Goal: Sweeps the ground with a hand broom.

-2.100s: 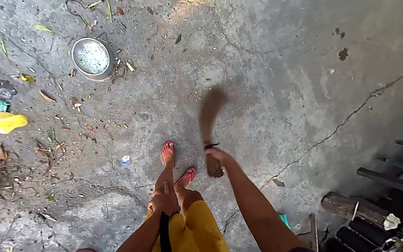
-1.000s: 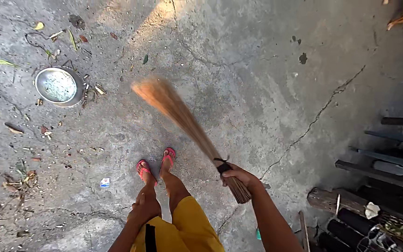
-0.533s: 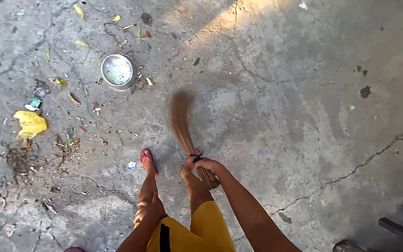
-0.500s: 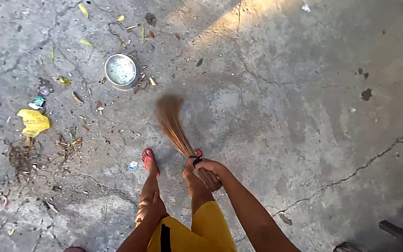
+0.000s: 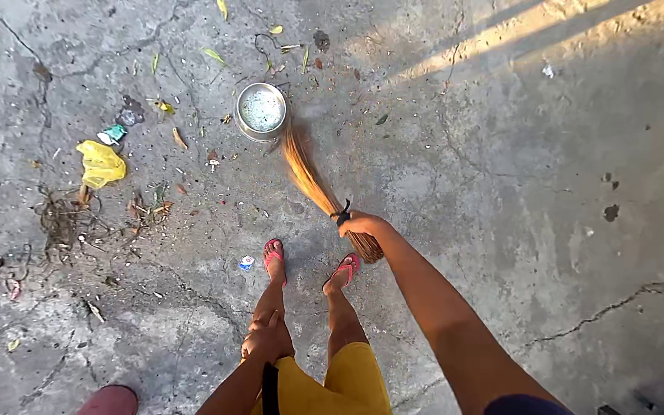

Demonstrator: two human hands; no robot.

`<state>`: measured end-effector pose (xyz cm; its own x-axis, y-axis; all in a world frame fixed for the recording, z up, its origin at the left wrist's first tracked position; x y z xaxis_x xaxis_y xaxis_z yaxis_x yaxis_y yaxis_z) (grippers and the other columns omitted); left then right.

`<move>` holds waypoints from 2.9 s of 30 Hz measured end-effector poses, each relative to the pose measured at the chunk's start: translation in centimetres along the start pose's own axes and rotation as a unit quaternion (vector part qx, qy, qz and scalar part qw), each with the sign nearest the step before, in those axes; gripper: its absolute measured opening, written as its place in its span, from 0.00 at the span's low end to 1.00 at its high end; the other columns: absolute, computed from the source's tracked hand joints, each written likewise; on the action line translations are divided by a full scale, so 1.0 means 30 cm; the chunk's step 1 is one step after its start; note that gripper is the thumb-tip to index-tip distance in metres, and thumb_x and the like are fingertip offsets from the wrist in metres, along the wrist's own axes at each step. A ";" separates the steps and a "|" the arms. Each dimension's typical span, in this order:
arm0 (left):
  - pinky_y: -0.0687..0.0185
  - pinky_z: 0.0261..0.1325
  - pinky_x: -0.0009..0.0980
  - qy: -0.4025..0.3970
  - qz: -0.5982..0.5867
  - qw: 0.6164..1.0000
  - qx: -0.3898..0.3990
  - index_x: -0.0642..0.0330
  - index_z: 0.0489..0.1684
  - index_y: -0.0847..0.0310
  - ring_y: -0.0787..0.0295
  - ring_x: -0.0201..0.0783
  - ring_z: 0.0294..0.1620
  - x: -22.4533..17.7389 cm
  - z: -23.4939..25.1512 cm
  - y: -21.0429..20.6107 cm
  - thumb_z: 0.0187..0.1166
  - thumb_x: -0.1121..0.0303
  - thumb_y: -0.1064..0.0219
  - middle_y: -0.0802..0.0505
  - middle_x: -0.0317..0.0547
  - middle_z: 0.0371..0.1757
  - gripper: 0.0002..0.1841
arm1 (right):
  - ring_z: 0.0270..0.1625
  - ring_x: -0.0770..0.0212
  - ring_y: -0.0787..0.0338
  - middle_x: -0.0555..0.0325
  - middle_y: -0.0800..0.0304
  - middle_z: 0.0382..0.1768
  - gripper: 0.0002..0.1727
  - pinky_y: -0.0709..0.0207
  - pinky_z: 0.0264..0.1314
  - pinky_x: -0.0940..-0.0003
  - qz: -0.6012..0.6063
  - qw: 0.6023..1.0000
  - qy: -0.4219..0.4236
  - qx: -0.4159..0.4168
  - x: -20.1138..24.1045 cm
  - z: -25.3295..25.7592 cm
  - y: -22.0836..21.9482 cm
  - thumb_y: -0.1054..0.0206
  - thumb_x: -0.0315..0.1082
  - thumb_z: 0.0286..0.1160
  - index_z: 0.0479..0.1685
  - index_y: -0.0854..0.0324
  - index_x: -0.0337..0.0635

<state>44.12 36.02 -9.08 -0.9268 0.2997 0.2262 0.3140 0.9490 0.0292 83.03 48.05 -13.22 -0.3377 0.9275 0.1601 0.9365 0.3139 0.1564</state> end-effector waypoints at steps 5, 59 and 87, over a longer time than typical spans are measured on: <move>0.16 0.51 0.68 -0.034 -0.024 0.999 0.017 0.16 0.95 0.59 0.19 0.74 0.67 0.041 -0.007 0.044 0.46 0.33 0.17 0.33 0.76 0.84 0.66 | 0.31 0.54 0.10 0.47 0.14 0.38 0.35 0.11 0.38 0.55 0.212 0.976 -0.011 0.048 -0.180 -0.372 -0.077 0.31 0.32 0.72 0.80 0.39 0.43; 0.20 0.56 0.72 -0.018 0.019 1.000 -0.002 0.28 0.98 0.63 0.26 0.79 0.73 0.867 0.113 -0.524 0.77 0.47 0.31 0.39 0.76 0.88 0.49 | 0.23 0.64 0.16 0.60 0.18 0.25 0.19 0.16 0.28 0.66 0.341 0.861 -0.057 0.374 -0.039 -0.524 -1.824 0.45 0.52 0.84 0.52 0.25 0.47; 0.20 0.60 0.73 -0.114 0.068 0.991 0.008 0.37 0.97 0.55 0.30 0.73 0.81 0.991 0.272 -0.328 0.77 0.40 0.36 0.35 0.58 0.91 0.46 | 0.31 0.59 0.09 0.54 0.11 0.33 0.26 0.10 0.38 0.60 0.532 0.839 0.050 0.100 -0.180 -0.637 -1.249 0.38 0.48 0.72 0.66 0.25 0.43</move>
<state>11.80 36.40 -10.60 -0.8989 0.4381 0.0009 0.4381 0.8989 -0.0024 47.94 27.41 -1.33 0.7029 0.6859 0.1882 0.7068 -0.6438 -0.2932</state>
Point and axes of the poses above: each hand's wrist, its own z-axis towards the middle knuckle, its own y-axis out of the back of the hand, x = y × z, the point moved 6 cm from there along z, towards the middle knuckle
